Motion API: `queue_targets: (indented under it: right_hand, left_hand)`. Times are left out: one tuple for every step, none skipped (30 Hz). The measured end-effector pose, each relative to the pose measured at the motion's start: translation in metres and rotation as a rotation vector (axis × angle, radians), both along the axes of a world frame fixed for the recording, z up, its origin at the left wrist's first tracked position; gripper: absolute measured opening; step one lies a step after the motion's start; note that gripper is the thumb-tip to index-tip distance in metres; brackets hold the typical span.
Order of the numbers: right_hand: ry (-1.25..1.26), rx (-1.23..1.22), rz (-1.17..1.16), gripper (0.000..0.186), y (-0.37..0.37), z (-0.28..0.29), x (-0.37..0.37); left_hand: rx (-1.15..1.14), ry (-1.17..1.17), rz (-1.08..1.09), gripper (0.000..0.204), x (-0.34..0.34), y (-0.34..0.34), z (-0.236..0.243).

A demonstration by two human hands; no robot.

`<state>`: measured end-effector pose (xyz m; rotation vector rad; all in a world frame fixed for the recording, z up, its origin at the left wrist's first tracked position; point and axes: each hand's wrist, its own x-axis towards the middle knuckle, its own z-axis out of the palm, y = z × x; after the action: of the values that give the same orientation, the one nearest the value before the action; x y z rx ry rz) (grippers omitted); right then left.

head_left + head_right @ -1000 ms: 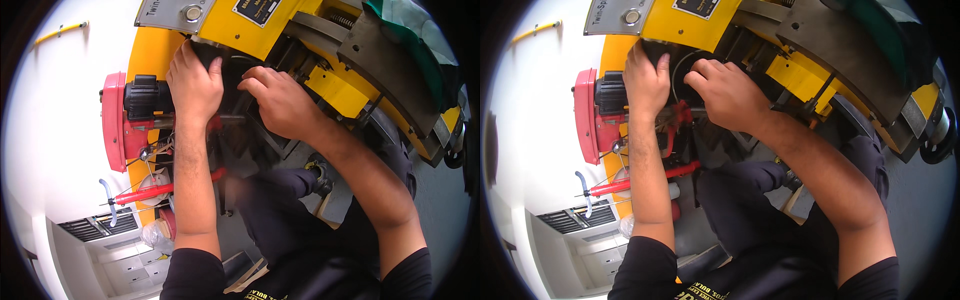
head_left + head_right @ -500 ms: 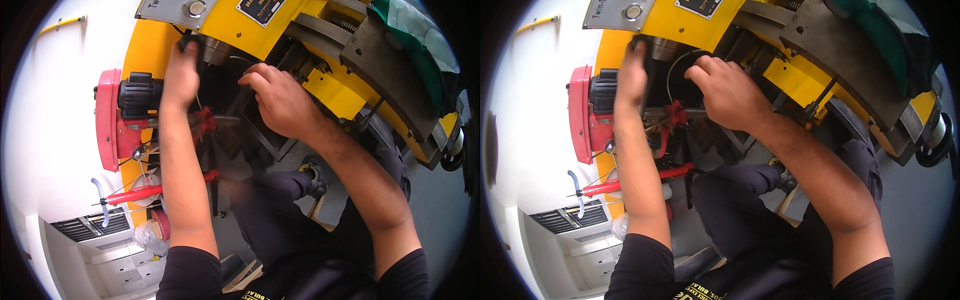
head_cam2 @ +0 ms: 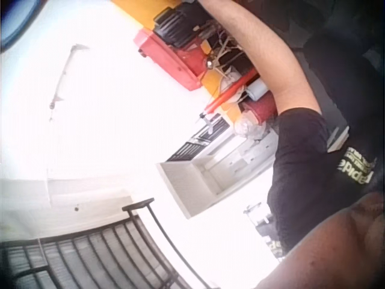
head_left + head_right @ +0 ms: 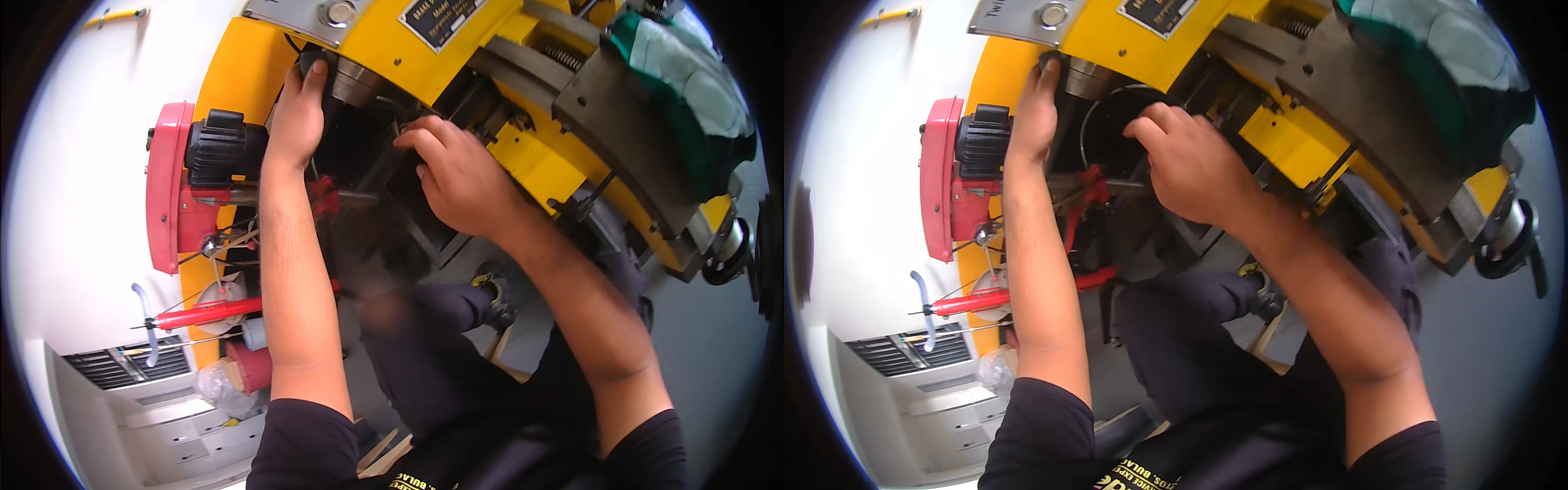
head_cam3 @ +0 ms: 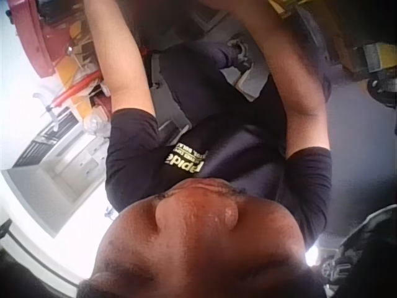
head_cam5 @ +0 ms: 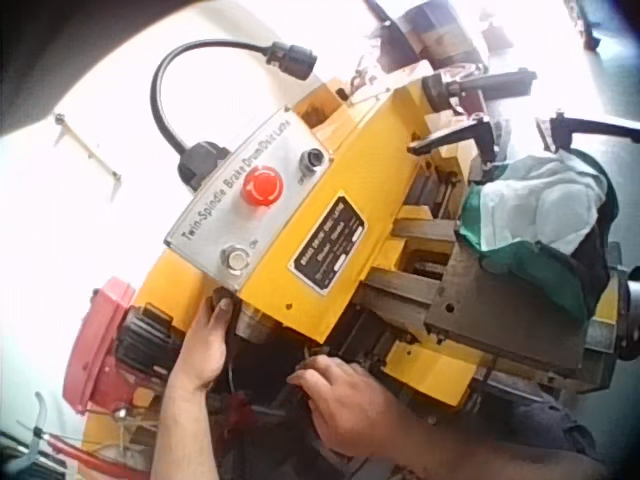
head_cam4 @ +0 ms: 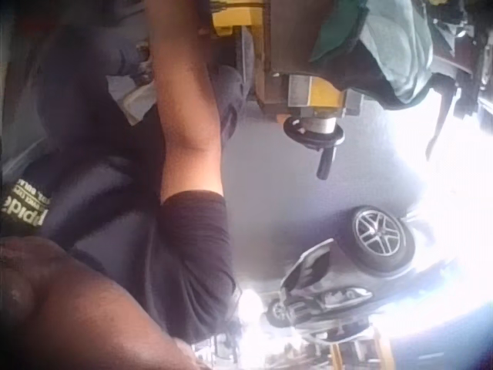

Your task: The person uses a piece of sandpaper to smooth the rotating surface of a metal rod mounted on a lathe machine.

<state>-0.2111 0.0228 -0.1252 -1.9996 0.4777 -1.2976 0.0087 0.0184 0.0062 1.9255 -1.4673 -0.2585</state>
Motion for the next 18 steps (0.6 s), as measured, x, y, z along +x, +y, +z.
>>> queue_targets:
  right_hand:
    - [0.01,0.016,0.011,0.035,0.001,0.002,-0.004]
    - [0.029,-0.019,0.011,0.035,0.004,0.004,-0.008]
    - [0.03,-0.001,-0.002,0.035,0.007,0.006,-0.013]
    - [0.041,0.014,-0.016,0.036,0.008,0.003,-0.019]
    - [0.083,0.023,0.009,0.037,0.012,0.003,-0.021]
    - [0.104,-0.022,0.011,0.037,0.019,0.005,-0.02]
    - [0.114,0.089,0.077,0.038,0.027,0.006,-0.019]
    - [0.126,0.204,0.145,0.04,0.037,0.008,-0.018]
    - [0.141,0.354,0.21,0.045,0.041,0.012,-0.022]
    - [0.103,0.453,0.271,0.051,0.047,0.014,-0.022]
    - [0.026,0.556,0.33,0.056,0.051,0.012,-0.019]
    - [-0.053,0.664,0.39,0.062,0.054,0.009,-0.015]
    - [-0.029,0.65,0.387,0.062,0.059,0.018,-0.008]
    - [-0.037,0.814,0.437,0.066,0.062,0.028,0.001]
    - [-0.044,0.994,0.48,0.07,0.072,0.032,0.009]
    - [-0.027,0.975,0.464,0.07,0.077,0.033,0.017]
    - [-0.167,1.002,0.535,0.073,0.081,0.028,0.026]
    - [-0.316,1.031,0.613,0.075,0.087,0.032,0.036]
  left_hand:
    - [0.018,-0.258,0.018,0.053,0.002,0.005,0.002]
    - [-0.017,-0.238,0.022,0.053,0.002,0.014,0.003]
    - [-0.15,-0.279,0.064,0.051,-0.004,0.028,0.005]
    - [-0.284,-0.305,0.111,0.05,-0.009,0.042,0.001]
    - [-0.456,-0.067,0.102,0.048,-0.012,0.06,0.0]
    - [-0.62,0.176,0.088,0.047,-0.014,0.08,-0.006]
    - [-0.663,0.313,0.033,0.045,-0.027,0.098,-0.015]
    - [-0.705,0.443,-0.023,0.043,-0.042,0.113,-0.026]
    - [-0.671,0.538,-0.049,0.043,-0.053,0.117,-0.05]
    - [-0.631,0.624,-0.075,0.044,-0.06,0.121,-0.077]
    - [-0.589,0.702,-0.053,0.046,-0.072,0.123,-0.104]
    - [-0.542,0.776,-0.032,0.049,-0.084,0.125,-0.123]
    - [-0.495,0.822,-0.055,0.05,-0.09,0.132,-0.122]
    - [-0.448,0.868,-0.081,0.052,-0.092,0.138,-0.12]
    - [-0.447,0.655,-0.073,0.053,-0.088,0.139,-0.123]
    - [-0.467,0.673,-0.083,0.053,-0.089,0.139,-0.124]
    - [-0.44,0.384,-0.012,0.055,-0.09,0.137,-0.126]
    - [-0.4,0.088,0.067,0.058,-0.087,0.139,-0.124]
